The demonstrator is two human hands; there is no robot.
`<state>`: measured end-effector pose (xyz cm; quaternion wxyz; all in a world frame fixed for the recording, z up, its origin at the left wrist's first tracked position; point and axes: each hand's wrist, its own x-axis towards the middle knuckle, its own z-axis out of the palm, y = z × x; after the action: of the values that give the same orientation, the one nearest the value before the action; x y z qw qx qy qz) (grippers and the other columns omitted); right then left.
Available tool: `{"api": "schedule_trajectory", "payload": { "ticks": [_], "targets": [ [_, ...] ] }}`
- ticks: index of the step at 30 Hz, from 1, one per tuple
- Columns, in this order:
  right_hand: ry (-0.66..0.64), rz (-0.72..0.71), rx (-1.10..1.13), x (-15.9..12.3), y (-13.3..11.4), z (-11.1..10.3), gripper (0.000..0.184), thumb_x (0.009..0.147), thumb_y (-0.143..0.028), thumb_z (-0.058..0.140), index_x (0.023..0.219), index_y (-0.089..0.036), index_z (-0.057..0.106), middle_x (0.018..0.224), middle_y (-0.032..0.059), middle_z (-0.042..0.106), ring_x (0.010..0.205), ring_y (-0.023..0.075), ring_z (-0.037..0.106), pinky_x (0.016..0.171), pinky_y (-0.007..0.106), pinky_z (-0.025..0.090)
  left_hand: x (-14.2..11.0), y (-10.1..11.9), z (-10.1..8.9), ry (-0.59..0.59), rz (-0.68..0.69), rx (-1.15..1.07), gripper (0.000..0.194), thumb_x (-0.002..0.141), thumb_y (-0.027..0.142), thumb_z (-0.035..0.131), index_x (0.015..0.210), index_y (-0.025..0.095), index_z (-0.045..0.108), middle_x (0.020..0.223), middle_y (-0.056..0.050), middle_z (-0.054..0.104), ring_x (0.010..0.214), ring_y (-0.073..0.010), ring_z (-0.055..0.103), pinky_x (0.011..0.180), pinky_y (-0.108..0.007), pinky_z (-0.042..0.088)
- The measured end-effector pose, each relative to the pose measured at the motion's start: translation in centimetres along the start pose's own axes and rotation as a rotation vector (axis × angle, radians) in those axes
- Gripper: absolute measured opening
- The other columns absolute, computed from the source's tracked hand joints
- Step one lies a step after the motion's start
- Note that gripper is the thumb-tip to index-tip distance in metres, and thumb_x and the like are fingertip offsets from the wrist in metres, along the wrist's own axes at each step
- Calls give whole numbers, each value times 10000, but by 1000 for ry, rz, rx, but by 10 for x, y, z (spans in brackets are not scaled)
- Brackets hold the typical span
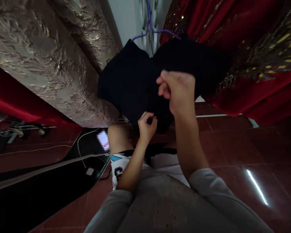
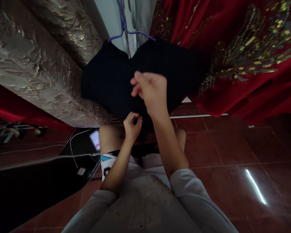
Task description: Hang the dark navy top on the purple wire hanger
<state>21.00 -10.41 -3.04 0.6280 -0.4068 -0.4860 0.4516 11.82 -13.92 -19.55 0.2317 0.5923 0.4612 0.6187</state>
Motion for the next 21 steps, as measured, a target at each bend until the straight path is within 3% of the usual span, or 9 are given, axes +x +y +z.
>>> {"api": "schedule_trajectory", "payload": {
  "ticks": [3, 6, 8, 11, 14, 17, 19, 21],
  "targets": [
    [1, -108, 2, 21, -27, 11, 483, 932, -615, 612, 686, -201, 630, 523, -3, 537, 429, 87, 457, 411, 238, 253, 16, 2, 7, -75, 59, 36, 112, 851, 98, 589, 773, 175, 612, 763, -27, 613, 753, -166, 607, 701, -283, 470],
    [19, -132, -61, 23, -29, 10, 518, 951, -657, 554, 665, -227, 589, 517, -7, 517, 407, 94, 414, 403, 257, 280, 46, 24, -2, -174, 139, 43, 124, 861, 73, 604, 820, 179, 654, 819, -37, 661, 801, -176, 640, 750, -301, 485],
    [8, -144, -107, 21, -23, 4, 494, 957, -629, 564, 659, -235, 578, 497, -17, 500, 391, 96, 388, 387, 260, 269, 73, 48, -14, -115, 220, 0, 123, 932, 124, 605, 972, 202, 690, 923, -43, 683, 900, -186, 656, 820, -318, 490],
    [-53, -207, -116, 20, -19, -3, 372, 977, -421, 606, 660, -227, 606, 475, -33, 496, 381, 89, 401, 378, 249, 250, 118, 82, -30, 1, 352, -25, 235, 1026, 362, 598, 1234, 269, 656, 1022, -46, 651, 952, -187, 634, 855, -330, 480],
    [-89, -324, -35, 21, -20, -2, 311, 964, -276, 606, 663, -197, 619, 515, -37, 527, 391, 66, 437, 396, 236, 260, 147, 100, -34, -11, 547, 38, 304, 1017, 517, 572, 1069, 250, 706, 908, -47, 633, 851, -172, 590, 777, -325, 467],
    [-21, -332, -55, 18, -10, 2, 327, 975, -253, 594, 653, -197, 583, 502, -49, 496, 408, 62, 410, 438, 235, 291, 147, 107, -30, -1, 497, 91, 388, 1006, 586, 534, 925, 236, 680, 893, -57, 608, 865, -192, 586, 788, -347, 475],
    [38, -275, -119, 14, 9, 4, 342, 990, -286, 585, 660, -202, 565, 484, -57, 452, 426, 67, 391, 461, 232, 299, 139, 110, -30, -31, 408, 114, 434, 997, 632, 498, 933, 238, 665, 935, -67, 600, 933, -215, 594, 840, -369, 483],
    [41, -187, -163, 8, 33, 4, 362, 983, -352, 605, 657, -199, 559, 488, -57, 436, 433, 66, 391, 462, 228, 290, 134, 111, -35, -18, 406, 127, 460, 997, 648, 472, 938, 230, 655, 946, -68, 593, 969, -215, 586, 889, -376, 477]
  ]
}}
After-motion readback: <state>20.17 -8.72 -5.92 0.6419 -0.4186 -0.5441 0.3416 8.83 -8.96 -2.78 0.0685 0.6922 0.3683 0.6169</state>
